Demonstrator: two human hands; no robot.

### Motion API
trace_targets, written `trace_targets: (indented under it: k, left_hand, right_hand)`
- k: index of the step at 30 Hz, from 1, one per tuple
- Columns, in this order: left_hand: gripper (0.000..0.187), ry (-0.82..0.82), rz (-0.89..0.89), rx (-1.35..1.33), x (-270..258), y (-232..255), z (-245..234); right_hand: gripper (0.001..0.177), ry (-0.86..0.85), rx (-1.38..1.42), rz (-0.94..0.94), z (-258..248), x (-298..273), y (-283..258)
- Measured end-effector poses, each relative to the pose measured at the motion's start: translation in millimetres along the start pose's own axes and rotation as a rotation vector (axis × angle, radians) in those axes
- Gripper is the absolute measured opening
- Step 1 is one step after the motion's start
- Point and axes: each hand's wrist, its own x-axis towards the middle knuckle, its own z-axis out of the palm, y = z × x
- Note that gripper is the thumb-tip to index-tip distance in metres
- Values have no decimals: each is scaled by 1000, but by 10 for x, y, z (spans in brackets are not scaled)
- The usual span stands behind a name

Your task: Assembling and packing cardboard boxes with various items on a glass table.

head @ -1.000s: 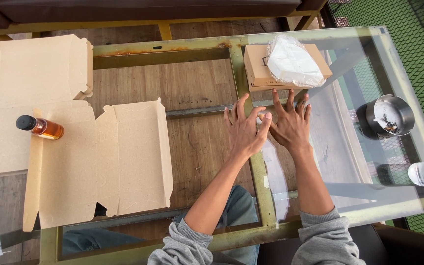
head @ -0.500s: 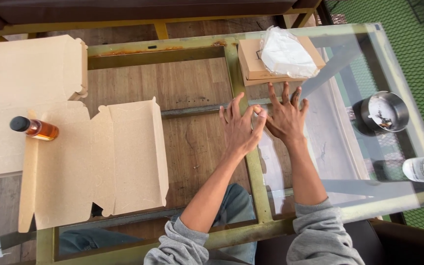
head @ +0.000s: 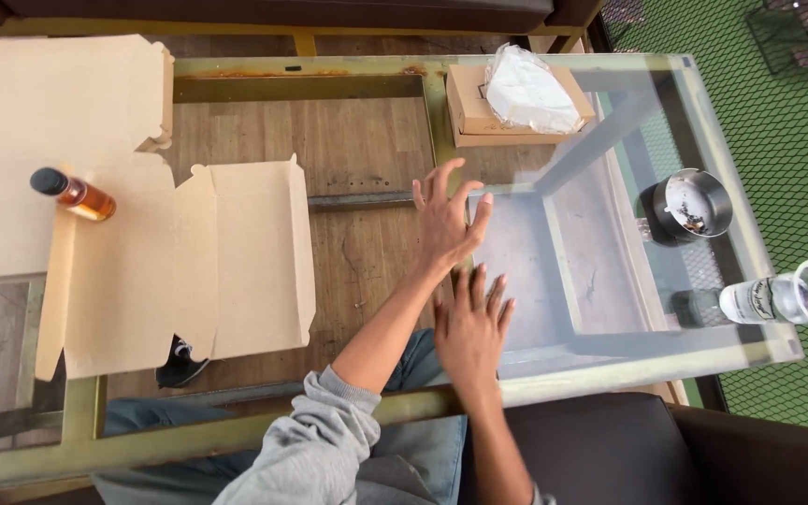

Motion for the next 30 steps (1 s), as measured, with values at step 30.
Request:
trace_targets:
  k: [30]
  left_hand:
    - [20, 255, 248, 280, -2492, -138, -3732]
  right_hand:
    - [43, 370, 469, -294, 186, -557, 173]
